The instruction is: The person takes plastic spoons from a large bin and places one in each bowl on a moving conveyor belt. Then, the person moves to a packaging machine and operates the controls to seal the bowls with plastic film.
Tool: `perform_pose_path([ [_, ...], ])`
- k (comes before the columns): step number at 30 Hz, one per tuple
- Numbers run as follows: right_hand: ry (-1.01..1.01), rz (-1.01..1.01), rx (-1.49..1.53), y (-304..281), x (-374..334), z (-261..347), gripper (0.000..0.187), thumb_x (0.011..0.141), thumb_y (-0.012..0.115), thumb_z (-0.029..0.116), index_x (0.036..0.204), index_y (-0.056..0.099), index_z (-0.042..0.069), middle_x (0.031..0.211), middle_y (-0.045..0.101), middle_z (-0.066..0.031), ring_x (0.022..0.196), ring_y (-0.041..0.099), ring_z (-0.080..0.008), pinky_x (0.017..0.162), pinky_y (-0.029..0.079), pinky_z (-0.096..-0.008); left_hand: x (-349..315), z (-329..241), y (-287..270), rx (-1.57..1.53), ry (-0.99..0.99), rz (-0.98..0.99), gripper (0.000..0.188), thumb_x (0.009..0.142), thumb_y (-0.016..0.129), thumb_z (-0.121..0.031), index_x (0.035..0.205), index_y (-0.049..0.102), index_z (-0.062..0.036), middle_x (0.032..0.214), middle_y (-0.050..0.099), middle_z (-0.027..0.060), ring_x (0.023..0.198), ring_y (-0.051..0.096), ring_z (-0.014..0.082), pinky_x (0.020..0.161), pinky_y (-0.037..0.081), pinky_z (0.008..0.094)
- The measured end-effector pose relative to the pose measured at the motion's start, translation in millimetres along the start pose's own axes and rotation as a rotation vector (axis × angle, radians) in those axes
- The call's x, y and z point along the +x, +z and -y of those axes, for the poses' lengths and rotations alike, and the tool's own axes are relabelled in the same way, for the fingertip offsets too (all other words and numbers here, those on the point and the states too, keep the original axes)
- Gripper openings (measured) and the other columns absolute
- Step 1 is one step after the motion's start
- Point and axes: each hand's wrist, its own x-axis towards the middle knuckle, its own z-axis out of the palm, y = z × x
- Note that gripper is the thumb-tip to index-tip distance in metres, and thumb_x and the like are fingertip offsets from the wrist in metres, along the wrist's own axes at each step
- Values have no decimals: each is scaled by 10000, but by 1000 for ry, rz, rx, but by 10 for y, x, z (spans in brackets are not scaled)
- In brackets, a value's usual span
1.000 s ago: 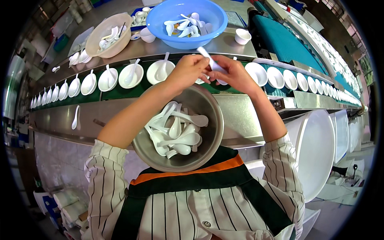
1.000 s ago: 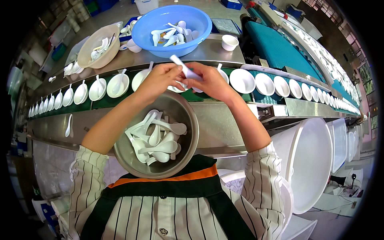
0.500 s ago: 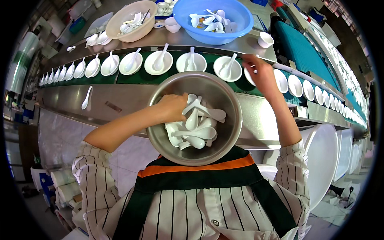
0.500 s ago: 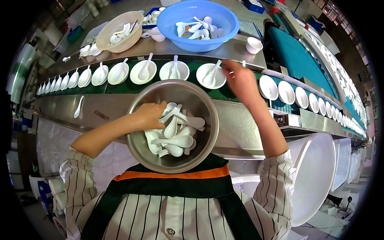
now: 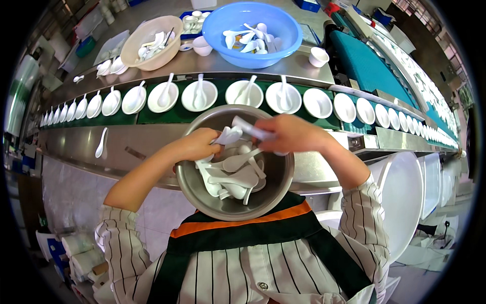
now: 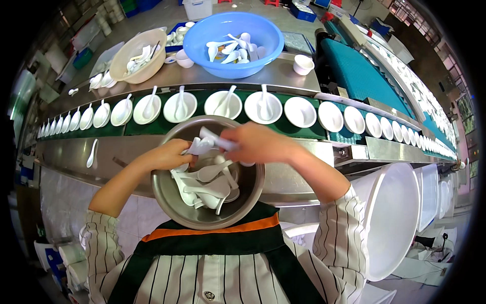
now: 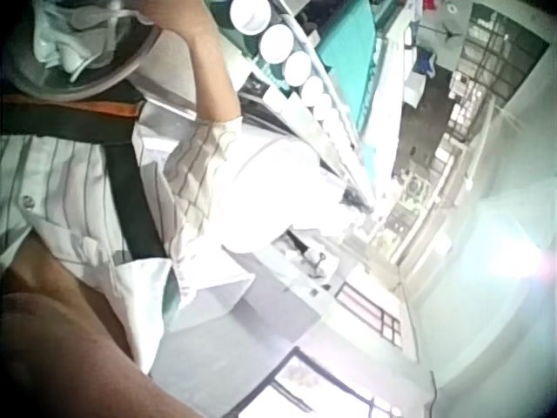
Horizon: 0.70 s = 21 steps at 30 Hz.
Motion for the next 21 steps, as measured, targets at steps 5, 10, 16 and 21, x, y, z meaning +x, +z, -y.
perform_pose_path([
  [5, 190, -946, -130, -277, 196, -1316, 213, 763, 604, 209, 839, 575, 12, 719, 599, -196, 646, 586, -346, 591, 448, -404, -60, -362, -169, -10, 58, -52, 246, 825, 523, -233, 797, 563, 8, 643, 585, 50, 606, 551, 126, 582, 434, 284],
  [10, 331, -956, -286, -24, 202, -2120, 283, 785, 572, 219, 1001, 551, 37, 783, 613, -190, 739, 585, -368, 652, 460, -434, -18, -698, -310, -35, 96, -22, 246, 829, 518, -250, 788, 557, -11, 622, 558, 30, 584, 528, 105, 573, 426, 267],
  [16, -278, -388, 510, -183, 118, -742, 459, 865, 492, 393, 1081, 533, -10, 899, 623, -129, 790, 618, -219, 708, 481, -298, 396, -759, -317, -62, 185, 185, 233, 829, 558, -245, 868, 579, -16, 668, 563, 13, 598, 530, 75, 574, 434, 228],
  [21, -83, -143, 692, -193, -93, -633, 382, 883, 470, 355, 987, 569, 1, 808, 623, -78, 610, 555, -103, 554, 483, -213, 451, -767, -319, -169, 155, 97, 220, 795, 574, -239, 832, 586, -23, 645, 572, 18, 576, 543, 82, 545, 425, 237],
])
